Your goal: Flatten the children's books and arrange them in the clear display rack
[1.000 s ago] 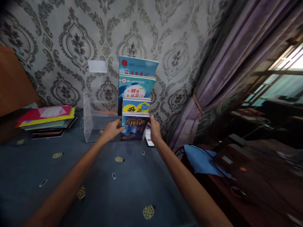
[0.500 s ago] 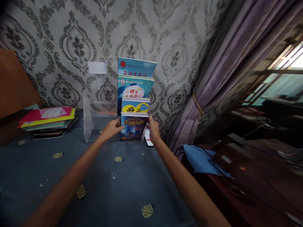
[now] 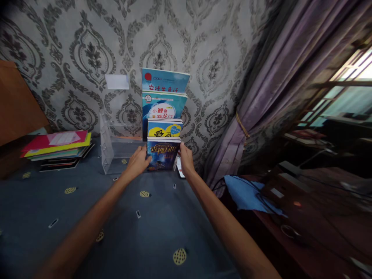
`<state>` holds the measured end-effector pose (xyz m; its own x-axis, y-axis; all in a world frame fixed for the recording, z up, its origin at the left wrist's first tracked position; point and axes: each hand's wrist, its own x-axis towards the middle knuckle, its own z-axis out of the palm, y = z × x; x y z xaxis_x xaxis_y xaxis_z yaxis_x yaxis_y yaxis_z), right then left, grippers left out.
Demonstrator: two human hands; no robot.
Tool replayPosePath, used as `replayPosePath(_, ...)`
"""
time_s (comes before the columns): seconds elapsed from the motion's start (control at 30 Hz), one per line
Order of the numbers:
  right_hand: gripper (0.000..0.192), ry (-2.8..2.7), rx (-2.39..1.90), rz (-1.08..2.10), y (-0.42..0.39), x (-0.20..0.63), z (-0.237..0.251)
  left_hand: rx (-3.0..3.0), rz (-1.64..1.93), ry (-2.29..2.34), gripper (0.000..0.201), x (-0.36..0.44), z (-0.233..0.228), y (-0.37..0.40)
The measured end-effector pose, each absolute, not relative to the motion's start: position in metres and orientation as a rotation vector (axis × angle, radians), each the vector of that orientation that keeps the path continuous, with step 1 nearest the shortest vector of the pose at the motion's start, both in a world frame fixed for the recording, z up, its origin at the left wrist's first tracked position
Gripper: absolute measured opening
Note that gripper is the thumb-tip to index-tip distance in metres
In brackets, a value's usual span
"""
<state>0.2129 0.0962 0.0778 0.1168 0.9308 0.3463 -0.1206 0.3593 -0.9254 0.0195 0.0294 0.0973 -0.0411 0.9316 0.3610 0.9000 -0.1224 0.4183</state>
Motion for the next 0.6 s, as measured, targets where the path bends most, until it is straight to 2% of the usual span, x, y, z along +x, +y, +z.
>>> replayPosePath(0.27,0.057,-1.175,-0.922,0.92,0.105,0.221,0.079,2.129,0.933,2.0,0.04,0.012,0.102,0.03)
replayPosePath(0.5,0.053,-1.142,-0.837,0.986,0.135,0.223,0.119,2.11,1.278,1.758,0.074,0.004,0.109,0.05)
replayPosePath(0.6,0.057,-1.196,-0.821,1.061,0.139,0.218,0.13,2.09,1.29,1.573,0.078,0.003,0.109,0.061)
